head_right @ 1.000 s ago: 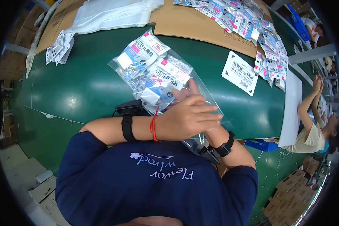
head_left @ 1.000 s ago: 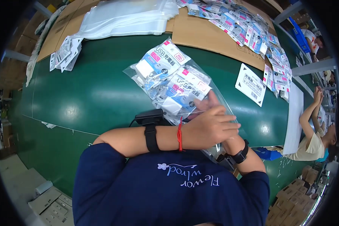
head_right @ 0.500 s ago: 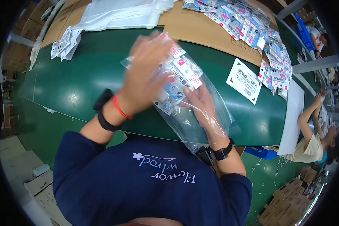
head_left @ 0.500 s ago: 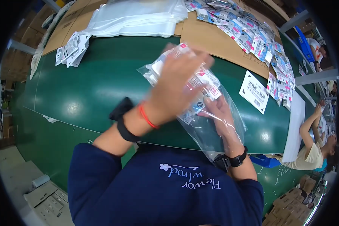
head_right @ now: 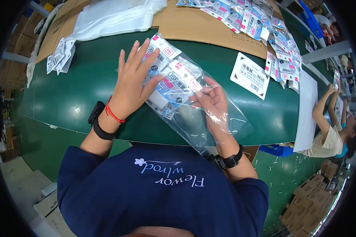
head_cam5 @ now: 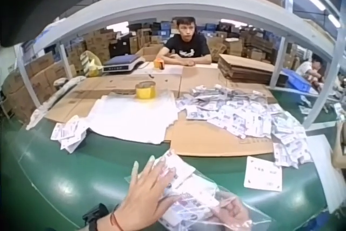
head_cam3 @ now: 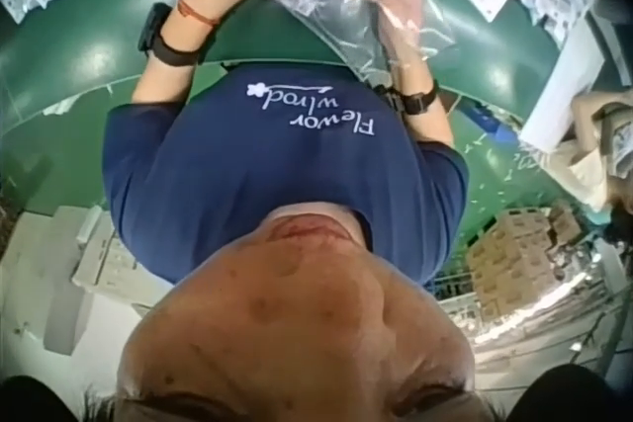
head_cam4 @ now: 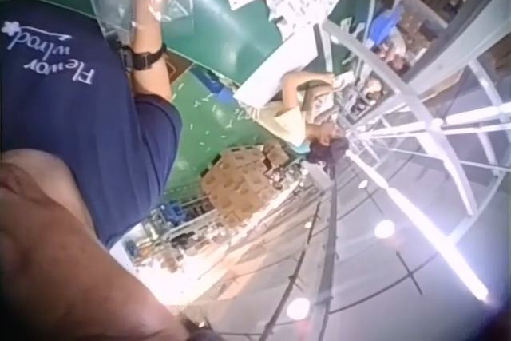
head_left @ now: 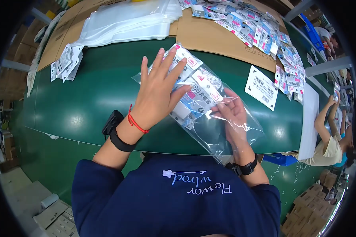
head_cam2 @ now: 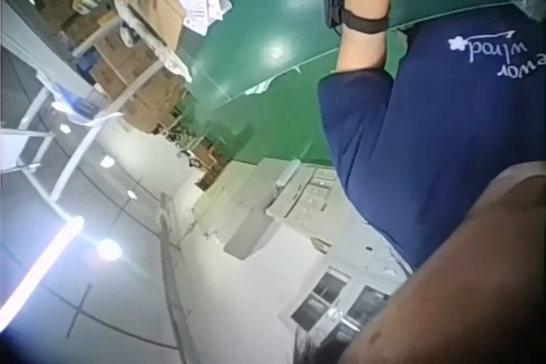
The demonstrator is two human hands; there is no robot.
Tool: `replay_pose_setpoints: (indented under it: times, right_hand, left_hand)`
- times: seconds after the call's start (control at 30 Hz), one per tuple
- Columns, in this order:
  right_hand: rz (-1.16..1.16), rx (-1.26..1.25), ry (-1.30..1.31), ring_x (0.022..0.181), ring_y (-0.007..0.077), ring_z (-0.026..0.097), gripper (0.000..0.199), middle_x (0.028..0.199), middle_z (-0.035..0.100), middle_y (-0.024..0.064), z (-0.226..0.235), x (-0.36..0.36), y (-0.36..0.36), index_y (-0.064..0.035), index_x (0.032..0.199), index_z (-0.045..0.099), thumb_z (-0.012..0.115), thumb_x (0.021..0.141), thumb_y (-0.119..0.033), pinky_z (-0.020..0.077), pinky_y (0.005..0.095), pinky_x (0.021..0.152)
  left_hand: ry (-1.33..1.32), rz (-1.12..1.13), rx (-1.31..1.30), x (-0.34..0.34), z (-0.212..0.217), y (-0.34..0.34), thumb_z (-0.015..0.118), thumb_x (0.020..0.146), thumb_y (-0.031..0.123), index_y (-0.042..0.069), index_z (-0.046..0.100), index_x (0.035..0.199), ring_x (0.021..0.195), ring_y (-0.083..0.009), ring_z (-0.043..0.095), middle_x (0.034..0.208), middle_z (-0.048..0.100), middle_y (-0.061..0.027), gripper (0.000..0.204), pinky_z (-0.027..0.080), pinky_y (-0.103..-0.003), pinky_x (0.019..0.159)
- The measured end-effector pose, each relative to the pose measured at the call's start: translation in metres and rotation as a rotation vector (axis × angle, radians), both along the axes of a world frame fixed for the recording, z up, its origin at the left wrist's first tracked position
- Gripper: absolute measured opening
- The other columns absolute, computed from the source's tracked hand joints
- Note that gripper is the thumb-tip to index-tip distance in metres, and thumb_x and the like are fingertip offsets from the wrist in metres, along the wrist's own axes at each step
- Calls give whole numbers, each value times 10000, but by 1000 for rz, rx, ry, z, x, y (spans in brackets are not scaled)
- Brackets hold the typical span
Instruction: The person packs chargers and a label into a plastic bag, seals it, and sets it aside before repeating the process with a new bag.
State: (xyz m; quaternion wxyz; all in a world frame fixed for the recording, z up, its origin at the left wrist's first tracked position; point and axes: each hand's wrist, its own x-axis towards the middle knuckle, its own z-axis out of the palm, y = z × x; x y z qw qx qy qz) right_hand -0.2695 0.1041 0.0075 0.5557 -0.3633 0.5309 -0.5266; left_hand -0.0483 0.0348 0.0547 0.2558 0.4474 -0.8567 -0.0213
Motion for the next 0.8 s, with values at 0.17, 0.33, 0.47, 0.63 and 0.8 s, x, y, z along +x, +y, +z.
replay_pose_setpoints:
  times: [0.17, 0.33, 0.47, 0.63, 0.8]
  right_hand:
    - [-64, 21, -219, 810, 169, 640, 381, 948, 615, 101, 1, 9, -5, -3, 1223, 451, 599, 872, -31, 525, 242, 645]
    - [-86, -20, -210, 814, 173, 643, 347, 943, 615, 92, -7, 5, -20, -6, 1191, 465, 602, 874, -37, 511, 225, 647]
    - [-48, -3, -180, 811, 174, 645, 382, 952, 619, 90, -7, 6, -26, -5, 1224, 448, 602, 877, -51, 508, 222, 645]
    - [75, 53, -25, 825, 167, 639, 351, 959, 629, 84, 8, -18, 0, -4, 1220, 487, 588, 894, -85, 508, 232, 640]
    - [517, 225, 79, 895, 162, 628, 245, 988, 638, 90, 52, -82, 13, 1, 1126, 580, 575, 907, -107, 501, 232, 661]
  left_hand:
    - [122, 2, 87, -2, -19, -3, 666, 824, 260, 83, 485, 1300, 1302, -383, 354, 1395, 406, -168, 539, 213, -576, 1060]
    - [63, -182, -37, -15, -16, 3, 640, 838, 280, 50, 503, 1271, 1293, -331, 382, 1358, 447, -173, 509, 229, -534, 1072]
    - [35, -282, 84, -35, -32, 12, 620, 851, 241, 19, 488, 1282, 1290, -293, 401, 1360, 460, -152, 502, 225, -502, 1094]
    - [-50, -251, 12, -42, -40, 11, 627, 830, 324, -9, 524, 1227, 1275, -288, 400, 1335, 478, -140, 528, 213, -498, 1099]
    - [-84, -284, 35, -42, -16, 19, 630, 828, 343, 39, 503, 1278, 1311, -303, 355, 1377, 439, -125, 558, 179, -537, 1099]
